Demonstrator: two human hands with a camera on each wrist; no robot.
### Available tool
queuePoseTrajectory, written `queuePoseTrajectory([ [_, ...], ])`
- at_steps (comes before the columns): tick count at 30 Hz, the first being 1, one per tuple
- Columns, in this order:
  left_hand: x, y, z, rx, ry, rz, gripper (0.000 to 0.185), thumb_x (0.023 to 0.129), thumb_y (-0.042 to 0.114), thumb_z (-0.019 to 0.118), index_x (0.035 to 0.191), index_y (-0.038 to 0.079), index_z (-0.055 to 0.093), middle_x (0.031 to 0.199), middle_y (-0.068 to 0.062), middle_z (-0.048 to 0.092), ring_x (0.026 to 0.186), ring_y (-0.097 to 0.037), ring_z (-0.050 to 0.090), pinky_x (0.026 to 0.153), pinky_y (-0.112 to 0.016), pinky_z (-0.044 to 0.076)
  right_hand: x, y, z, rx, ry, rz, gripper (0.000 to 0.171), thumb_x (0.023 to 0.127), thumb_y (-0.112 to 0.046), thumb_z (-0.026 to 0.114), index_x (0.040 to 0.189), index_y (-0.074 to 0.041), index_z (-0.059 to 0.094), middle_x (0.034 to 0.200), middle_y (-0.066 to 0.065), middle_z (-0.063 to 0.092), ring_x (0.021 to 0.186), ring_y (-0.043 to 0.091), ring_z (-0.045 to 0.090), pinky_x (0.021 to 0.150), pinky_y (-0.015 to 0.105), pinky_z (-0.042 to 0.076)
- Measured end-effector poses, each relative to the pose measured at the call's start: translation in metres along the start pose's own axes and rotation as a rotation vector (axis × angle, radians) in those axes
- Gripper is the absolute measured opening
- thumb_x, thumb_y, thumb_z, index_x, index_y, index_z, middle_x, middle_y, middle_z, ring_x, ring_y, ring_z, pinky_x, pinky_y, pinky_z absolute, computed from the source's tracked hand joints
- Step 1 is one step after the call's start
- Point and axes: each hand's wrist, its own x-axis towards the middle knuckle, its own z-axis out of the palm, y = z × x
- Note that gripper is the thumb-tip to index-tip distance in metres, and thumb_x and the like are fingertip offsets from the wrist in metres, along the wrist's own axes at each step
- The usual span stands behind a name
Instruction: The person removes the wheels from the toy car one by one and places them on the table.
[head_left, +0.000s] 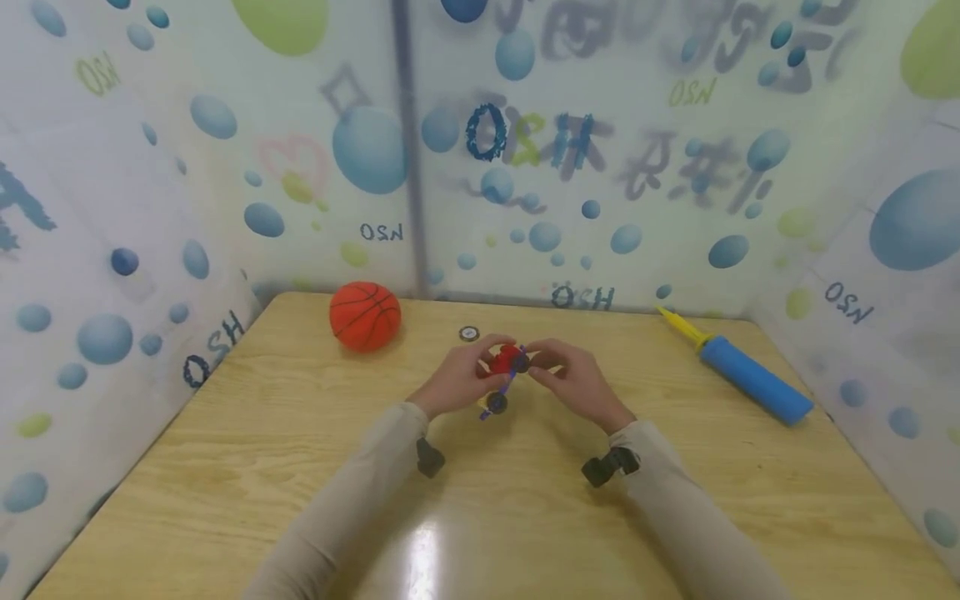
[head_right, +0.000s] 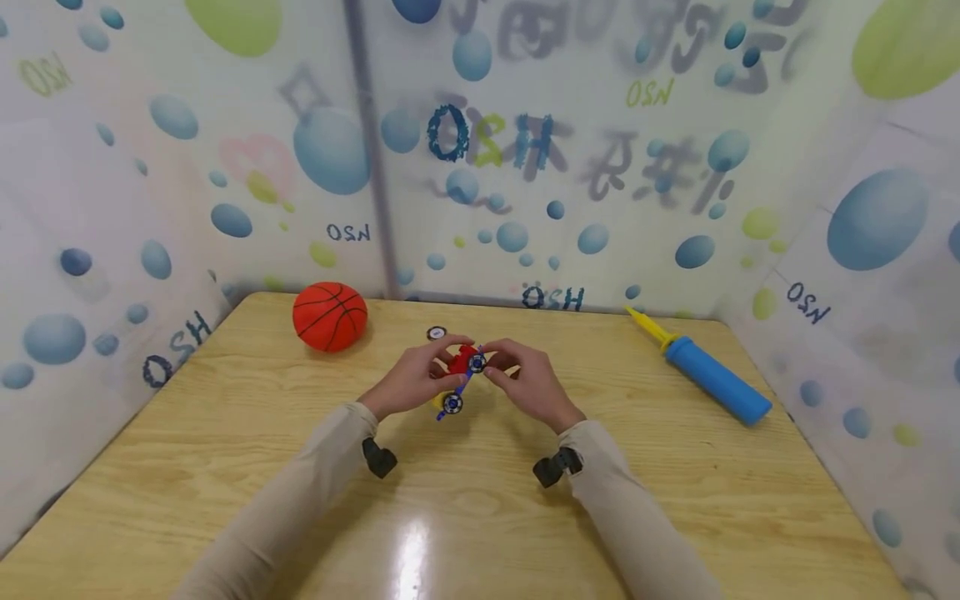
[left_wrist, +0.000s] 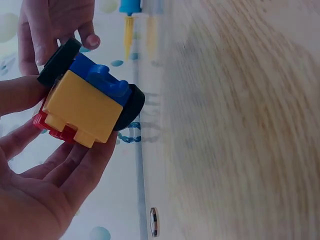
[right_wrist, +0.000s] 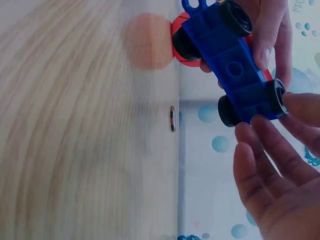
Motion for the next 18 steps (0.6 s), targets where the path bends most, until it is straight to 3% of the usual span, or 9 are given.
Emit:
queuePoseTrajectory([
  [6, -0.0020, 0.0019, 0.0023, -0.033, 0.003, -0.014, 0.054, 0.093, 0.018, 0.071, 0.143, 0.019, 0.050, 0.113, -0.011, 0.070, 0.100, -0.024, 0.071, 0.083, -0.033, 0.061, 0.0015, 0.0006, 0.0050, 0.052, 0.026, 0.013, 0.027, 0.095, -0.012, 0.068, 0.122, -0.012, 0.068, 0.107, 0.012, 0.075, 0.097, 0.026, 0.071, 0.074, 0.030, 0.058],
  [13, -0.0011, -0.0004, 0.0070, -0.076, -0.007, -0.033, 0.052, 0.093, 0.015, 0.070, 0.141, 0.020, 0.051, 0.113, -0.012, 0.069, 0.101, -0.025, 0.071, 0.082, -0.032, 0.061, 0.0043, 0.0000, 0.0071, 0.100, -0.005, 0.038, 0.029, 0.092, -0.006, 0.070, 0.120, -0.010, 0.070, 0.110, 0.014, 0.075, 0.095, 0.025, 0.069, 0.074, 0.027, 0.058],
  [18, -0.0006, -0.0008, 0.0089, -0.102, 0.000, -0.023, 0.054, 0.091, 0.014, 0.073, 0.141, 0.020, 0.052, 0.119, -0.011, 0.067, 0.104, -0.023, 0.068, 0.093, -0.035, 0.059, 0.0067, -0.0001, 0.0092, 0.125, -0.020, 0.043, 0.028, 0.089, -0.004, 0.072, 0.117, -0.009, 0.072, 0.110, 0.014, 0.075, 0.090, 0.022, 0.069, 0.074, 0.028, 0.058],
])
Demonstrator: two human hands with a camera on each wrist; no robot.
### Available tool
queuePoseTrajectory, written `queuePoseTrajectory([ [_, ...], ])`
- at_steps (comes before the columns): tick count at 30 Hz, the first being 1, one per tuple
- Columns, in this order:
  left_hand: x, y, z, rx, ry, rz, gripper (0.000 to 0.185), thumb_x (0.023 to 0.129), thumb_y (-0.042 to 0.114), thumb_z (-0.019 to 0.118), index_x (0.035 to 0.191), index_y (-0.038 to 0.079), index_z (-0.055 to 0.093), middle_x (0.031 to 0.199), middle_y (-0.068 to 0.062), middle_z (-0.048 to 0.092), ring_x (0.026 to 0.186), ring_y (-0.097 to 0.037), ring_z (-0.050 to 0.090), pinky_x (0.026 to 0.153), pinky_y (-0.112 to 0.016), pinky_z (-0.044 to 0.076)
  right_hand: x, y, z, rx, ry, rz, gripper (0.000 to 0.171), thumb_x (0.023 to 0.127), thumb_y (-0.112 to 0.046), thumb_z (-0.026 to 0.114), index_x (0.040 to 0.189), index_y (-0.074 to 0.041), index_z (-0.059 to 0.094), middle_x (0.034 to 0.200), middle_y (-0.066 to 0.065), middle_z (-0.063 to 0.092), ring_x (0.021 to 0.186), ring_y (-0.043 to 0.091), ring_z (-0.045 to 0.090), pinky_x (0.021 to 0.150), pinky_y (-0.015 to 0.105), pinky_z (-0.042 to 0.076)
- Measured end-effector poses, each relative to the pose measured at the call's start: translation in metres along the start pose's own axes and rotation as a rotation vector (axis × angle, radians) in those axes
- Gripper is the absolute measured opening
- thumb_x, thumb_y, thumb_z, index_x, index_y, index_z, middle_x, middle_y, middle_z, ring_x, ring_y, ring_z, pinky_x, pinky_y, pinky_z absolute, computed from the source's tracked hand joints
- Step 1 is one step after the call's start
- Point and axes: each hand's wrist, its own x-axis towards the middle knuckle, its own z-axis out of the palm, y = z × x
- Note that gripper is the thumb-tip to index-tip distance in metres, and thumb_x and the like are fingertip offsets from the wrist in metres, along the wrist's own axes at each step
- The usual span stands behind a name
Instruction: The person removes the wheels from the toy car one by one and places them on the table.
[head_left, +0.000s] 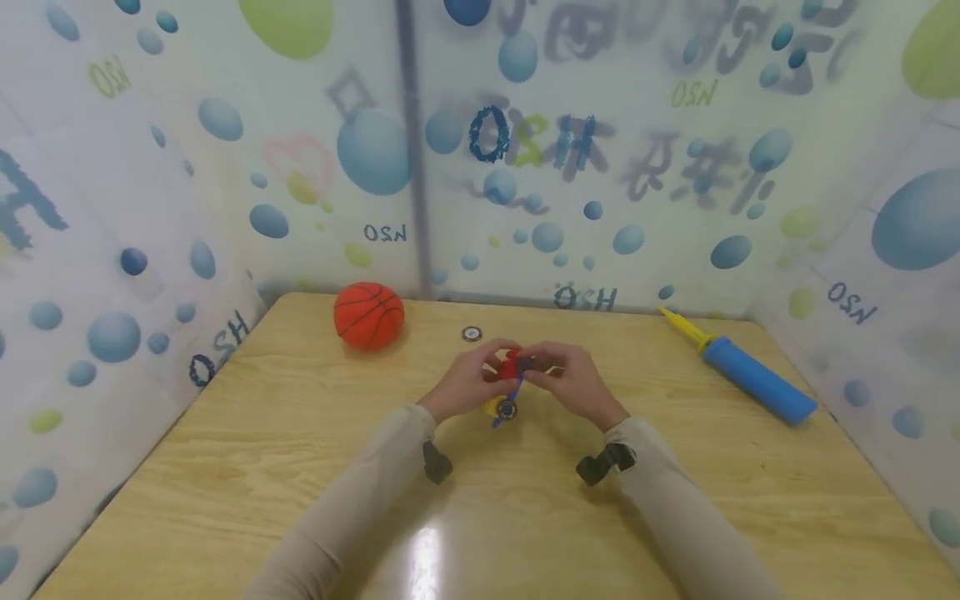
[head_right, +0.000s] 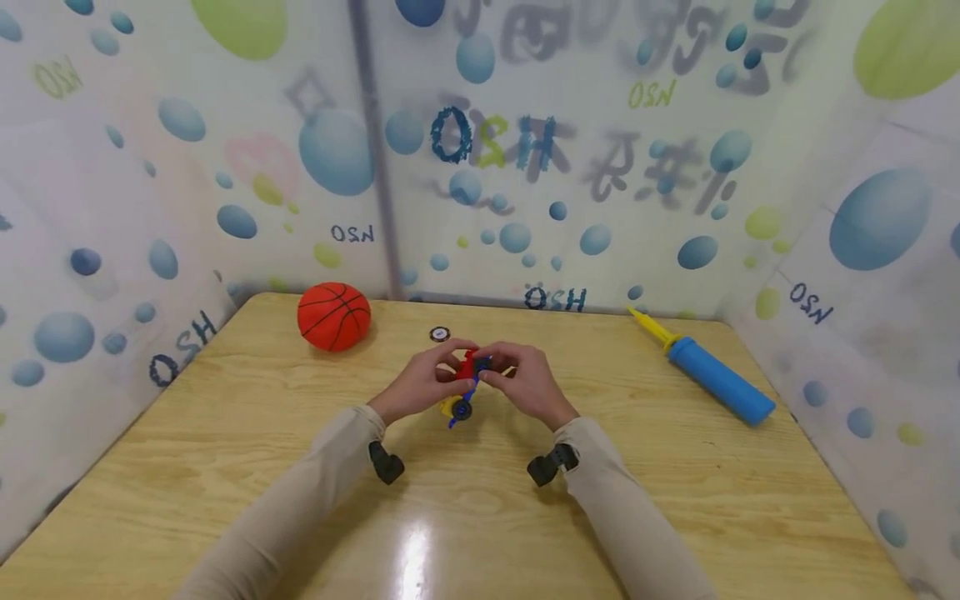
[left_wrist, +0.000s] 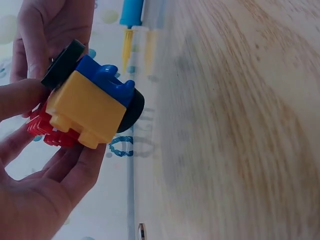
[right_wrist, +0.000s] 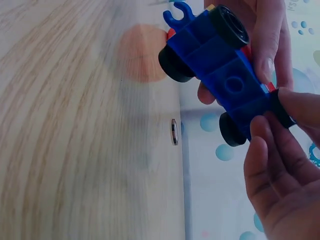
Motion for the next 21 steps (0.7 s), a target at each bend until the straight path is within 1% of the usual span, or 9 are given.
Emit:
queuePoseTrajectory([
  [2, 0.0000, 0.0001, 0.0011, -0.007, 0.006, 0.009, 0.054, 0.090, 0.014, 0.074, 0.140, 0.020, 0.053, 0.120, -0.012, 0.067, 0.106, -0.023, 0.067, 0.096, -0.037, 0.058, 0.0005, 0.0004, 0.0012, 0.010, -0.001, 0.000, 0.028, 0.089, -0.005, 0.073, 0.116, -0.008, 0.072, 0.110, 0.014, 0.075, 0.089, 0.022, 0.069, 0.074, 0.028, 0.058],
  [4, 0.0003, 0.0003, 0.0019, -0.021, 0.003, 0.007, 0.054, 0.090, 0.014, 0.074, 0.140, 0.020, 0.053, 0.121, -0.012, 0.067, 0.108, -0.025, 0.067, 0.097, -0.038, 0.058, 0.0009, 0.0006, 0.0021, 0.020, 0.000, -0.001, 0.028, 0.088, -0.005, 0.074, 0.116, -0.007, 0.072, 0.110, 0.015, 0.075, 0.088, 0.022, 0.070, 0.073, 0.028, 0.058],
  [8, 0.0012, -0.0011, 0.0029, -0.065, -0.011, -0.024, 0.052, 0.091, 0.015, 0.073, 0.139, 0.021, 0.053, 0.118, -0.012, 0.070, 0.108, -0.026, 0.069, 0.095, -0.040, 0.059, 0.0019, -0.0005, 0.0026, 0.014, 0.003, -0.002, 0.028, 0.087, -0.004, 0.075, 0.115, -0.007, 0.073, 0.111, 0.014, 0.075, 0.088, 0.024, 0.071, 0.073, 0.027, 0.058],
  [9, 0.0014, -0.0014, 0.0029, -0.077, -0.012, -0.039, 0.052, 0.092, 0.016, 0.073, 0.139, 0.023, 0.053, 0.117, -0.011, 0.071, 0.108, -0.026, 0.070, 0.093, -0.039, 0.059, 0.0022, -0.0010, 0.0026, 0.009, 0.002, 0.000, 0.028, 0.087, -0.004, 0.075, 0.115, -0.007, 0.073, 0.112, 0.014, 0.075, 0.089, 0.024, 0.072, 0.075, 0.027, 0.058],
  [12, 0.0028, -0.0029, 0.0033, -0.109, -0.015, -0.082, 0.050, 0.092, 0.017, 0.072, 0.138, 0.025, 0.053, 0.110, -0.010, 0.075, 0.098, -0.022, 0.074, 0.082, -0.033, 0.060, 0.0034, -0.0017, 0.0024, -0.005, 0.003, 0.004, 0.027, 0.087, -0.005, 0.076, 0.114, -0.006, 0.073, 0.114, 0.014, 0.075, 0.094, 0.025, 0.073, 0.079, 0.027, 0.059],
  [16, 0.0047, -0.0034, 0.0059, -0.117, -0.007, -0.101, 0.047, 0.093, 0.016, 0.072, 0.136, 0.026, 0.055, 0.098, -0.009, 0.078, 0.082, -0.014, 0.073, 0.067, -0.025, 0.053, 0.0042, 0.0001, 0.0031, -0.007, 0.013, 0.006, 0.027, 0.085, -0.003, 0.076, 0.112, -0.005, 0.074, 0.112, 0.015, 0.076, 0.094, 0.026, 0.073, 0.080, 0.029, 0.060],
  [19, 0.0043, -0.0008, 0.0079, -0.098, 0.016, -0.110, 0.046, 0.092, 0.015, 0.071, 0.135, 0.025, 0.057, 0.092, -0.008, 0.077, 0.076, -0.013, 0.071, 0.061, -0.024, 0.050, 0.0043, 0.0009, 0.0045, -0.004, 0.027, 0.007, 0.027, 0.084, -0.001, 0.077, 0.111, -0.005, 0.075, 0.111, 0.015, 0.076, 0.094, 0.026, 0.073, 0.081, 0.030, 0.061],
  [21, 0.0031, 0.0016, 0.0082, -0.086, 0.030, -0.124, 0.046, 0.092, 0.015, 0.071, 0.135, 0.024, 0.057, 0.093, -0.009, 0.077, 0.076, -0.014, 0.071, 0.060, -0.025, 0.050, 0.0046, 0.0015, 0.0052, -0.004, 0.038, 0.001, 0.027, 0.083, -0.001, 0.078, 0.109, -0.006, 0.076, 0.110, 0.014, 0.077, 0.094, 0.024, 0.073, 0.081, 0.030, 0.061],
])
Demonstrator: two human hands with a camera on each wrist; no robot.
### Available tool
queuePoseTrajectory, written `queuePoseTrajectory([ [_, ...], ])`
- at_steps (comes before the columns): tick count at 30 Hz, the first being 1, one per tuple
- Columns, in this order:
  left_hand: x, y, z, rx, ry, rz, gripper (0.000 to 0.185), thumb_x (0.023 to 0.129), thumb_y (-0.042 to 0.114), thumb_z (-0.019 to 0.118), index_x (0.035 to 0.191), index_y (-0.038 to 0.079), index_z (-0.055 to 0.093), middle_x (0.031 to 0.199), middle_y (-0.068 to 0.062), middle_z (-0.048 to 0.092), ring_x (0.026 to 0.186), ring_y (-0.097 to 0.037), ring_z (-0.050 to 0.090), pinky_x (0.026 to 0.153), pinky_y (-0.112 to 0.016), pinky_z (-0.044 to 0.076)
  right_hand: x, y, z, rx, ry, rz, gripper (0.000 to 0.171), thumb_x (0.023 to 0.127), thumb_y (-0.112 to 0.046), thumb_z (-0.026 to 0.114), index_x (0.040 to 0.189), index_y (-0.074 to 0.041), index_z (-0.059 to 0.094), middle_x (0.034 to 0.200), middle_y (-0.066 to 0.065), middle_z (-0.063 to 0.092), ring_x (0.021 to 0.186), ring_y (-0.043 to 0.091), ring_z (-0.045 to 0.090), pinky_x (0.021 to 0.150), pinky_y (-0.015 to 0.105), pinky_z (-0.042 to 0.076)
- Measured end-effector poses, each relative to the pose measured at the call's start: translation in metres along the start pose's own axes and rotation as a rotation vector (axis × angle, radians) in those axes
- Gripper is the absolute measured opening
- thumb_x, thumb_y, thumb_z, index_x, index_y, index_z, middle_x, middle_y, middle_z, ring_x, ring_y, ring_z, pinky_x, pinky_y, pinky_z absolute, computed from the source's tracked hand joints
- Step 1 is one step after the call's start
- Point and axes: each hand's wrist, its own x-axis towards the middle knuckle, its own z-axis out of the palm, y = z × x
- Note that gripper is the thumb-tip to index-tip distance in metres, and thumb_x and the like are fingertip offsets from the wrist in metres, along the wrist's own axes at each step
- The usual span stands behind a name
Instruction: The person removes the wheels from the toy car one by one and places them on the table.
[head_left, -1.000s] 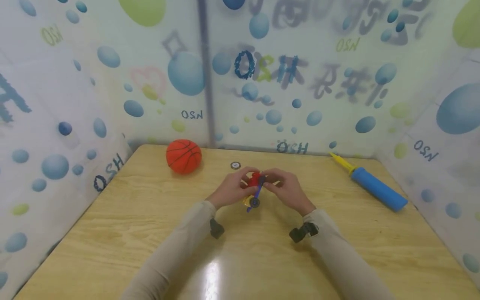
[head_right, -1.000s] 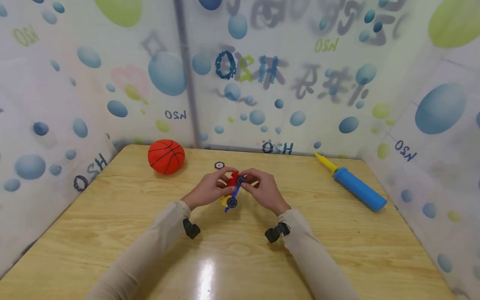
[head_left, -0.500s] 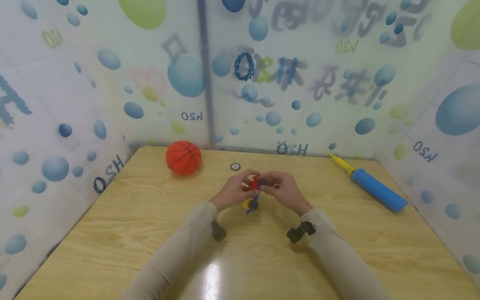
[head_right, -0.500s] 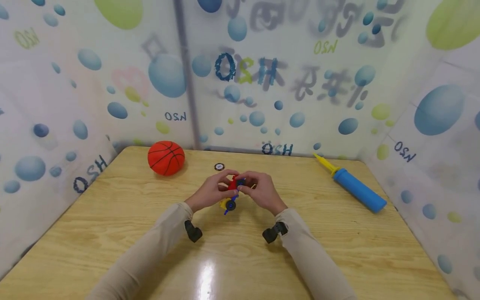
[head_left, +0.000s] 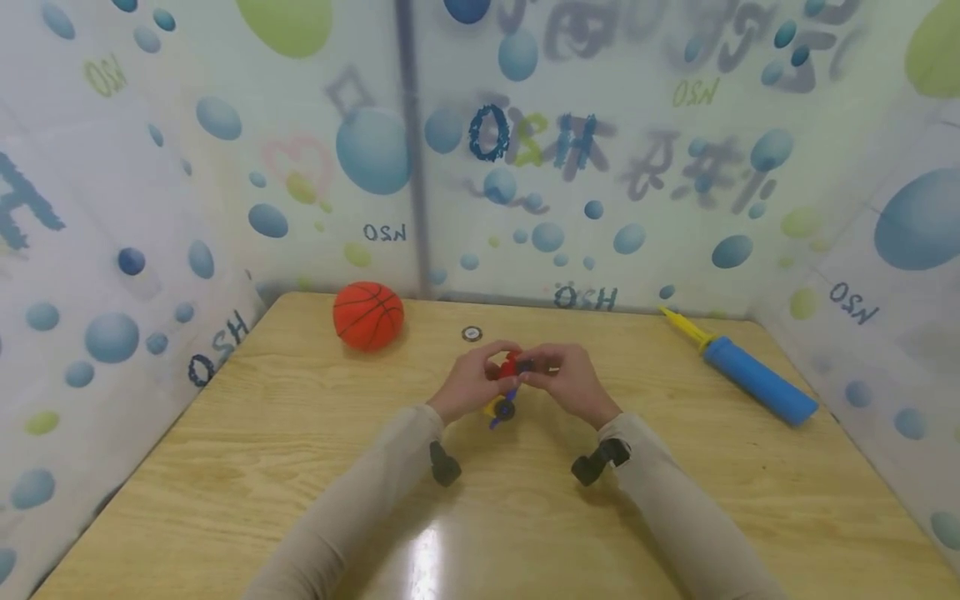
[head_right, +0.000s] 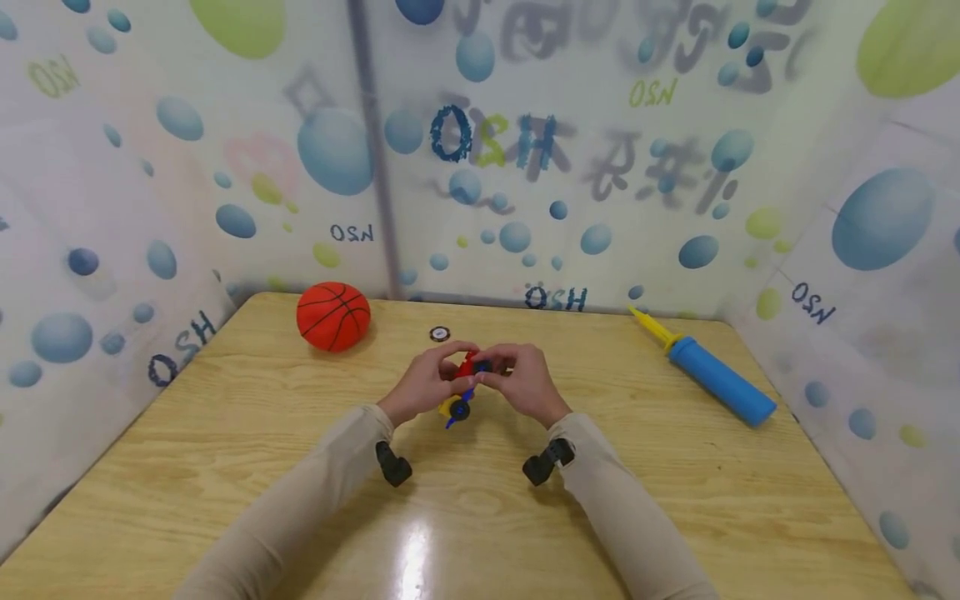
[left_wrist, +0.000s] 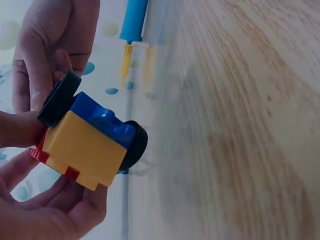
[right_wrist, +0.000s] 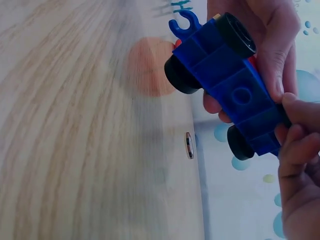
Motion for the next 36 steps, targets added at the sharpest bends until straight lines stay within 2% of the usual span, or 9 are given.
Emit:
queuePoseTrajectory([
  [5, -0.004, -0.004, -0.002, 0.003, 0.058, -0.052, 0.043, 0.096, 0.022, 0.068, 0.137, 0.020, 0.058, 0.109, -0.012, 0.075, 0.084, -0.016, 0.072, 0.063, -0.025, 0.052, 0.001, 0.011, -0.009, -0.117, 0.089, -0.118, 0.010, 0.083, 0.003, 0.074, 0.086, -0.006, 0.079, 0.090, 0.012, 0.074, 0.082, 0.017, 0.069, 0.076, 0.025, 0.059],
  [8, -0.005, -0.010, -0.009, -0.030, 0.103, -0.110, 0.040, 0.097, 0.022, 0.067, 0.136, 0.019, 0.059, 0.110, -0.013, 0.075, 0.087, -0.016, 0.071, 0.064, -0.024, 0.051, 0.002, 0.022, -0.023, -0.126, 0.135, -0.085, 0.015, 0.085, 0.004, 0.073, 0.079, -0.008, 0.079, 0.085, 0.011, 0.071, 0.079, 0.011, 0.065, 0.074, 0.022, 0.056],
  [12, -0.004, -0.008, -0.019, -0.035, 0.112, -0.115, 0.042, 0.096, 0.021, 0.068, 0.136, 0.021, 0.058, 0.100, -0.014, 0.077, 0.085, -0.018, 0.072, 0.066, -0.025, 0.050, 0.002, 0.029, -0.036, 0.045, 0.042, 0.083, 0.010, 0.090, -0.007, 0.073, 0.099, -0.010, 0.077, 0.100, 0.009, 0.071, 0.081, 0.008, 0.067, 0.063, 0.023, 0.052],
  [15, -0.002, -0.003, -0.022, -0.001, 0.094, -0.082, 0.043, 0.096, 0.024, 0.068, 0.137, 0.023, 0.057, 0.101, -0.014, 0.076, 0.083, -0.018, 0.073, 0.069, -0.025, 0.052, 0.002, 0.026, -0.035, 0.145, -0.041, 0.117, 0.017, 0.093, -0.011, 0.070, 0.110, -0.007, 0.070, 0.101, 0.010, 0.065, 0.065, 0.011, 0.059, 0.054, 0.028, 0.046],
  [19, 0.000, 0.002, -0.022, 0.023, 0.081, -0.073, 0.042, 0.096, 0.023, 0.068, 0.137, 0.023, 0.056, 0.102, -0.015, 0.073, 0.080, -0.017, 0.073, 0.069, -0.026, 0.054, 0.004, 0.024, -0.032, 0.208, -0.079, 0.110, 0.023, 0.096, -0.007, 0.065, 0.119, -0.003, 0.065, 0.094, 0.007, 0.058, 0.054, 0.013, 0.050, 0.053, 0.031, 0.049],
  [24, -0.005, 0.001, -0.021, 0.029, 0.084, -0.072, 0.043, 0.096, 0.020, 0.069, 0.137, 0.023, 0.057, 0.102, -0.015, 0.072, 0.079, -0.017, 0.072, 0.068, -0.027, 0.055, 0.006, 0.030, -0.033, 0.153, -0.064, 0.159, 0.025, 0.094, -0.006, 0.067, 0.118, 0.002, 0.066, 0.093, 0.016, 0.067, 0.068, 0.018, 0.065, 0.062, 0.033, 0.056],
  [28, -0.007, 0.000, -0.022, 0.038, 0.095, -0.063, 0.042, 0.096, 0.020, 0.069, 0.135, 0.024, 0.057, 0.105, -0.014, 0.070, 0.083, -0.018, 0.069, 0.067, -0.028, 0.056, 0.009, 0.034, -0.038, 0.065, -0.067, 0.203, 0.026, 0.092, -0.008, 0.070, 0.114, 0.004, 0.069, 0.096, 0.024, 0.073, 0.072, 0.017, 0.068, 0.067, 0.031, 0.058],
  [33, -0.009, 0.001, -0.023, 0.043, 0.088, -0.066, 0.042, 0.096, 0.020, 0.069, 0.135, 0.025, 0.057, 0.107, -0.015, 0.070, 0.084, -0.020, 0.069, 0.067, -0.027, 0.056, 0.012, 0.040, -0.044, -0.027, -0.084, 0.284, 0.023, 0.091, -0.010, 0.072, 0.110, 0.000, 0.072, 0.094, 0.018, 0.076, 0.073, 0.016, 0.068, 0.067, 0.030, 0.058],
  [36, -0.010, 0.001, -0.023, 0.039, 0.082, -0.063, 0.041, 0.096, 0.020, 0.069, 0.135, 0.025, 0.057, 0.106, -0.015, 0.070, 0.084, -0.019, 0.070, 0.067, -0.027, 0.055, 0.012, 0.044, -0.047, -0.052, -0.095, 0.336, 0.022, 0.090, -0.011, 0.072, 0.111, -0.002, 0.072, 0.100, 0.016, 0.076, 0.075, 0.016, 0.069, 0.068, 0.031, 0.059],
])
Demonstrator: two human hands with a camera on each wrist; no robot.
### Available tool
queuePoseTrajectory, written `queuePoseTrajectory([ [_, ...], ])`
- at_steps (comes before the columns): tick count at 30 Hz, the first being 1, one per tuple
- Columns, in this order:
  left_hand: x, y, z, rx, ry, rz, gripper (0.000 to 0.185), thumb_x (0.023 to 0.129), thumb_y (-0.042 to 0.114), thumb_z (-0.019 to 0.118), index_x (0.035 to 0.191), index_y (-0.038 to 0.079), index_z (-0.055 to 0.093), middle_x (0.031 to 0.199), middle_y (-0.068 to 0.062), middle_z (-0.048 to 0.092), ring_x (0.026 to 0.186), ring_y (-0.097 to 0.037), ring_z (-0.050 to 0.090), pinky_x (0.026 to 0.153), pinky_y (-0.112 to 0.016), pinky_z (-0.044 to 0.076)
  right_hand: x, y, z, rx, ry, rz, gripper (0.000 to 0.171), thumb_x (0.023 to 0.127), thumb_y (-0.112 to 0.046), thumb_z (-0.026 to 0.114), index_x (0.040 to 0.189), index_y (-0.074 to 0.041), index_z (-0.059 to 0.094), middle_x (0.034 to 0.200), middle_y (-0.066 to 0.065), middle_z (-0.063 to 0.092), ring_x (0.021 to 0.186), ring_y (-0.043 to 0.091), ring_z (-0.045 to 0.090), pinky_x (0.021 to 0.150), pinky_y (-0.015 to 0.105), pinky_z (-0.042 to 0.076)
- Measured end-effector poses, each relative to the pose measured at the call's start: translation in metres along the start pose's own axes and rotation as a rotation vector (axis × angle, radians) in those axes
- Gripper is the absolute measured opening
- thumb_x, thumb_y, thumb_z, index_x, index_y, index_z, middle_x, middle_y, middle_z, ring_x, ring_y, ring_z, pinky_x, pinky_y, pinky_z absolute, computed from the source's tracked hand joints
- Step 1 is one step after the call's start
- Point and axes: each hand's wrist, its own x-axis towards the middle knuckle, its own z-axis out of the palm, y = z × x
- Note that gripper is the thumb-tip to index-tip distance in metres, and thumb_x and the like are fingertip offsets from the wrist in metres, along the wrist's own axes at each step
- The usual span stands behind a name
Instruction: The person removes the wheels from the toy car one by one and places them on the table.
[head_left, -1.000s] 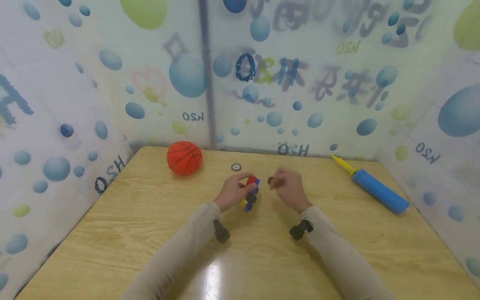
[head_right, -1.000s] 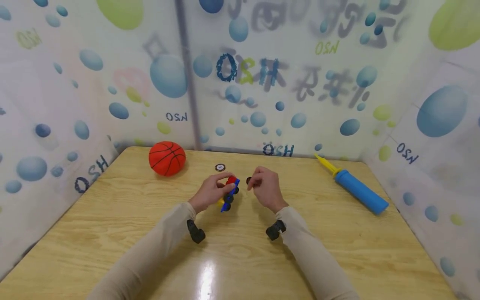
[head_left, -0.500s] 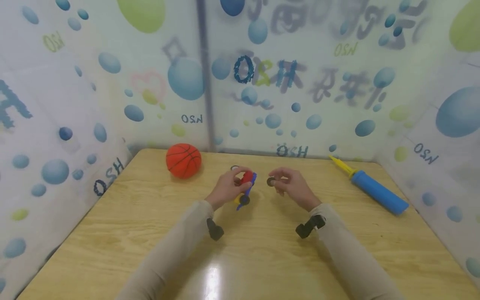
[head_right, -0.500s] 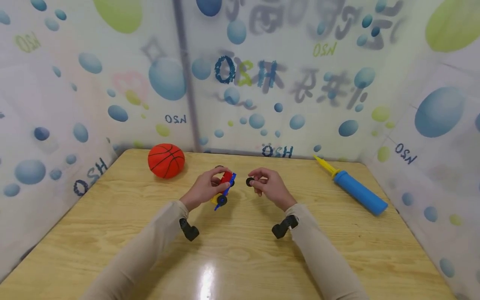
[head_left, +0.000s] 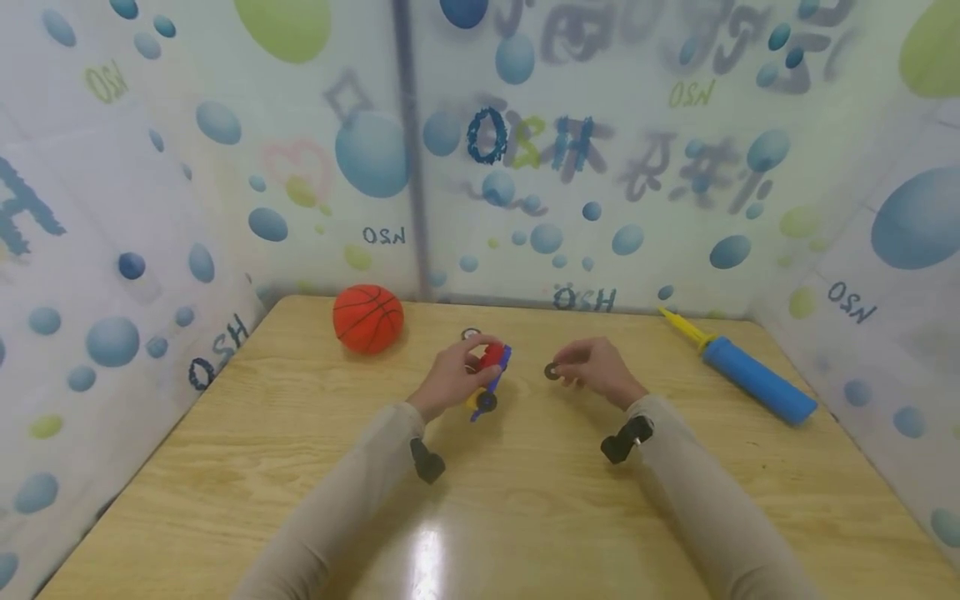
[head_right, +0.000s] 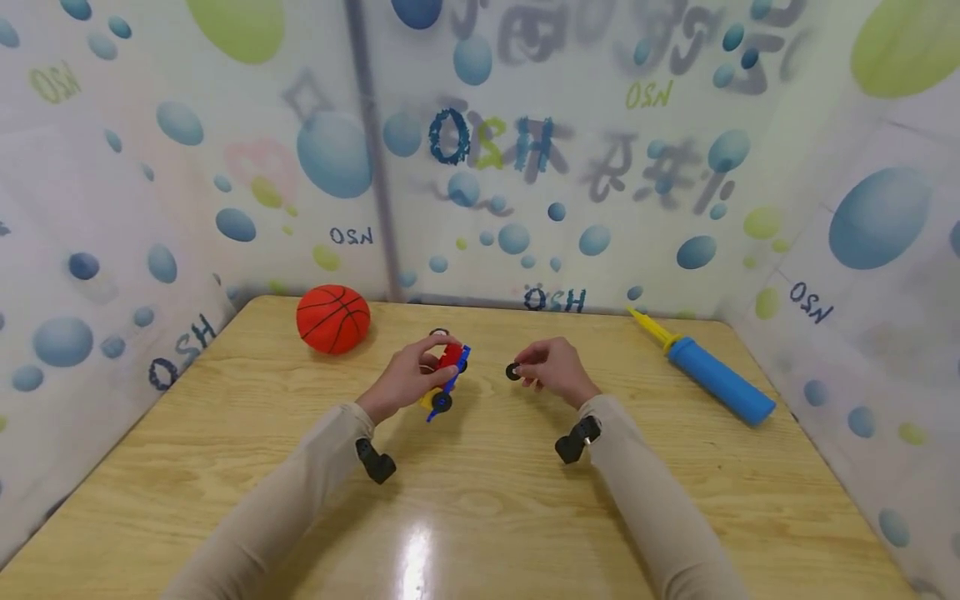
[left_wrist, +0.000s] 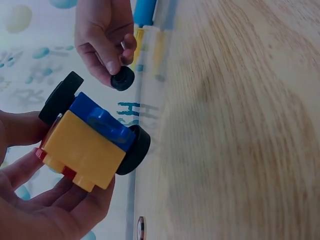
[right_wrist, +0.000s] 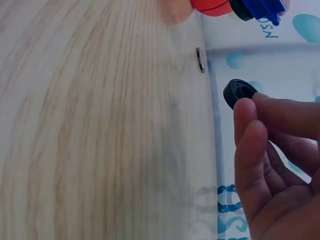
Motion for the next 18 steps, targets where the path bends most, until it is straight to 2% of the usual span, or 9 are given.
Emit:
queuePoseTrajectory([
  [7, -0.001, -0.002, 0.001, -0.011, -0.005, -0.005, 0.042, 0.094, 0.017, 0.070, 0.134, 0.024, 0.059, 0.106, -0.015, 0.070, 0.087, -0.020, 0.070, 0.070, -0.028, 0.058, 0.003, 0.013, -0.008, -0.045, -0.010, 0.047, 0.024, 0.092, -0.010, 0.069, 0.114, 0.001, 0.071, 0.113, 0.022, 0.073, 0.081, 0.019, 0.072, 0.069, 0.031, 0.060],
  [18, -0.001, -0.005, 0.002, -0.012, -0.024, -0.032, 0.041, 0.095, 0.019, 0.070, 0.133, 0.028, 0.058, 0.110, -0.011, 0.068, 0.092, -0.020, 0.066, 0.071, -0.027, 0.056, 0.006, 0.023, -0.021, -0.141, 0.018, 0.125, 0.026, 0.092, -0.015, 0.070, 0.114, -0.002, 0.073, 0.113, 0.018, 0.074, 0.085, 0.016, 0.069, 0.073, 0.024, 0.054],
])
